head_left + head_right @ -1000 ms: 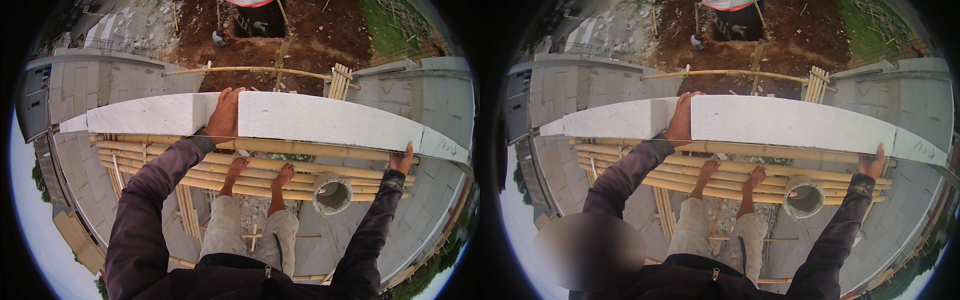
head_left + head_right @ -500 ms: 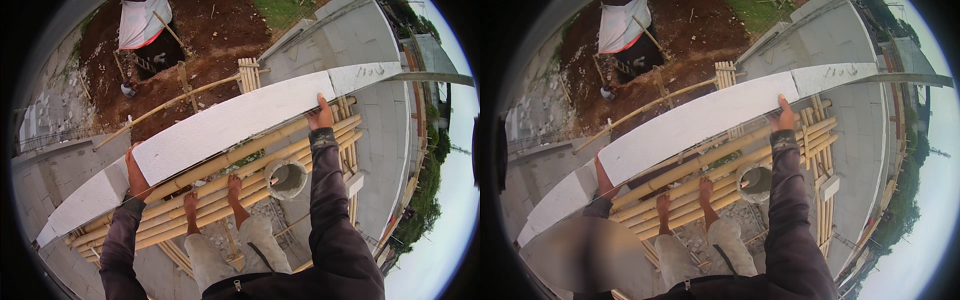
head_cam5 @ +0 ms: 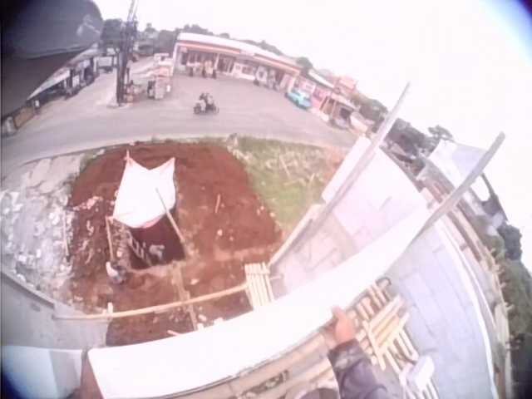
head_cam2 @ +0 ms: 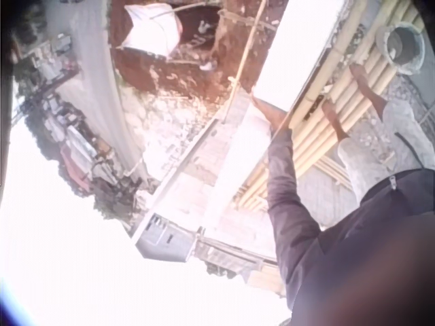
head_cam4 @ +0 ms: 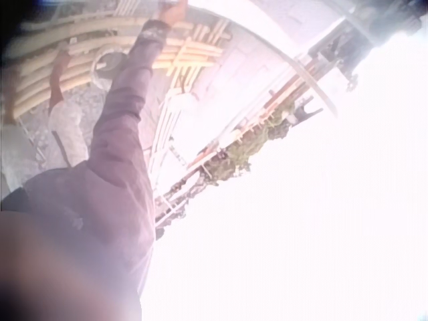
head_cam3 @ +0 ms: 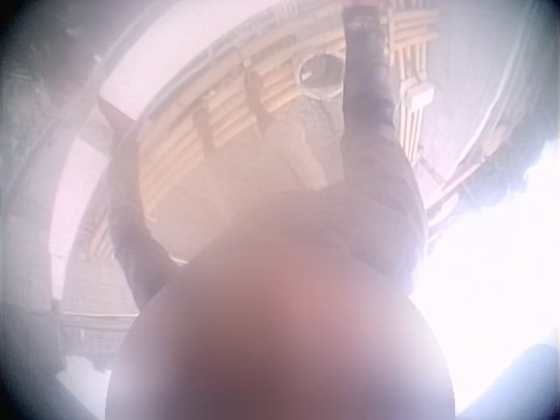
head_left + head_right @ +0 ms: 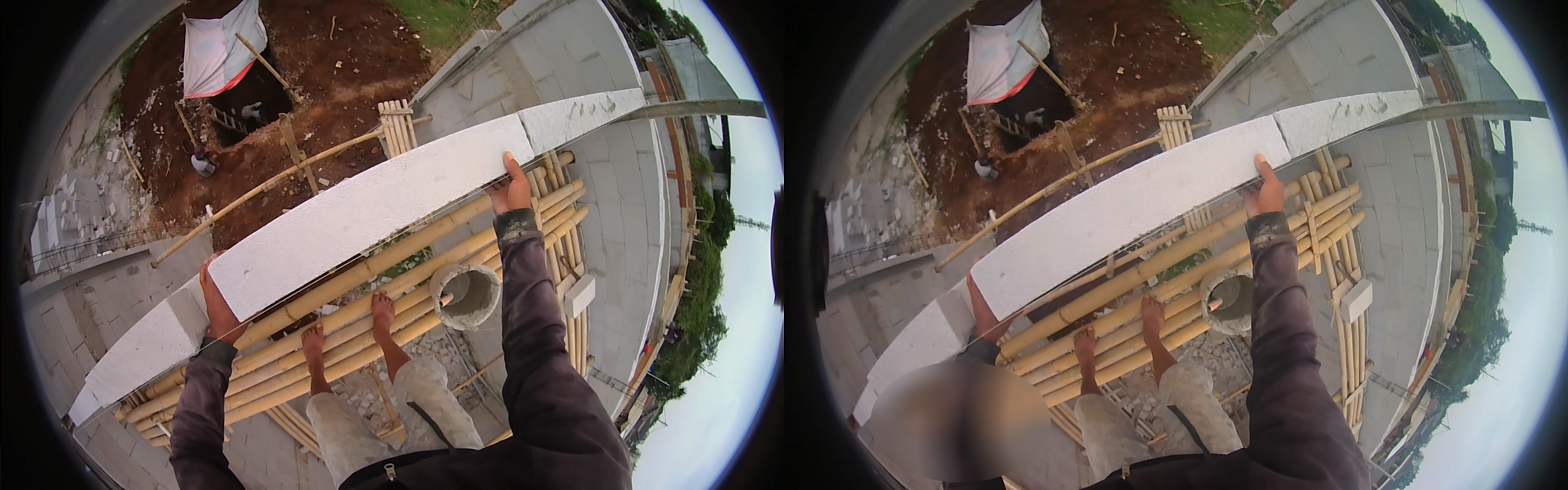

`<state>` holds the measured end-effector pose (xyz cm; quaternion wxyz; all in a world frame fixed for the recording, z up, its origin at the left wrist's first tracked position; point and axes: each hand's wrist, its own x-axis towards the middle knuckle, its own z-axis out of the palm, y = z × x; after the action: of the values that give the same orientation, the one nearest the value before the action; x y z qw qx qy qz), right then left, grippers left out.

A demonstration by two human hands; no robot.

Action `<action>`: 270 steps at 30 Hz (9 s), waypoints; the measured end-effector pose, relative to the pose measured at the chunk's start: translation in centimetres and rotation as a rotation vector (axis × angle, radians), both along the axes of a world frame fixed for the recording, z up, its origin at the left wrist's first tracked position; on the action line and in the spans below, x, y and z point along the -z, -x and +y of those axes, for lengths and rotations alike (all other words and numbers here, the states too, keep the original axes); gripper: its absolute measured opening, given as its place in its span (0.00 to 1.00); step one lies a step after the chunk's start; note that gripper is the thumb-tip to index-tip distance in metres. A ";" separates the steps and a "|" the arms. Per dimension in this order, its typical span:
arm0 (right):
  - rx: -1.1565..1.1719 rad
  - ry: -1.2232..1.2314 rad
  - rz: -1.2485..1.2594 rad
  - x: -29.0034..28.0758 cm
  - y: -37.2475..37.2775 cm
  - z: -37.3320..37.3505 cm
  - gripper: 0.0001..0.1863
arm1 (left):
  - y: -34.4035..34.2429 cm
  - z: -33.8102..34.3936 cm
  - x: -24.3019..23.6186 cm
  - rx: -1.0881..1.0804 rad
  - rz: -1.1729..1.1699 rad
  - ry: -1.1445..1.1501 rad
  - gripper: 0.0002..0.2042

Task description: The person places white rectangular tiles onto a bamboo scaffolding structure, aligns them, and applies cement mortar from a bucket using a trowel to secure the tiles. The person repeatedly scoops mortar and spreads it along the tile edges and joints.

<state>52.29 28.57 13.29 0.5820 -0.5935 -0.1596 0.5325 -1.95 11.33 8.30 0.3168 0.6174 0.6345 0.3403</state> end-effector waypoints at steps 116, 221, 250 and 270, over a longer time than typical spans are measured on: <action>-1.345 -0.044 -2.356 -10.1 -6.1 0.4 0.70 | 3.2 -6.9 -0.9 0.182 0.382 -0.123 0.50; -1.393 -0.781 -1.498 -4.4 71.6 -27.8 0.50 | 56.3 -36.1 -1.8 -1.299 -0.924 -0.155 0.30; -0.235 0.065 -0.187 -2.1 59.1 -41.1 0.10 | 38.0 -35.3 -13.8 0.011 0.262 0.023 0.15; -0.129 0.136 -0.325 -2.0 56.7 -46.6 0.09 | 38.9 -34.6 -16.3 0.242 0.228 -0.108 0.14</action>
<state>-4.42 -18.00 15.31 0.4719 -0.6982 -0.2528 0.4753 -40.84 -23.23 24.63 0.2478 0.7401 0.5682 0.2609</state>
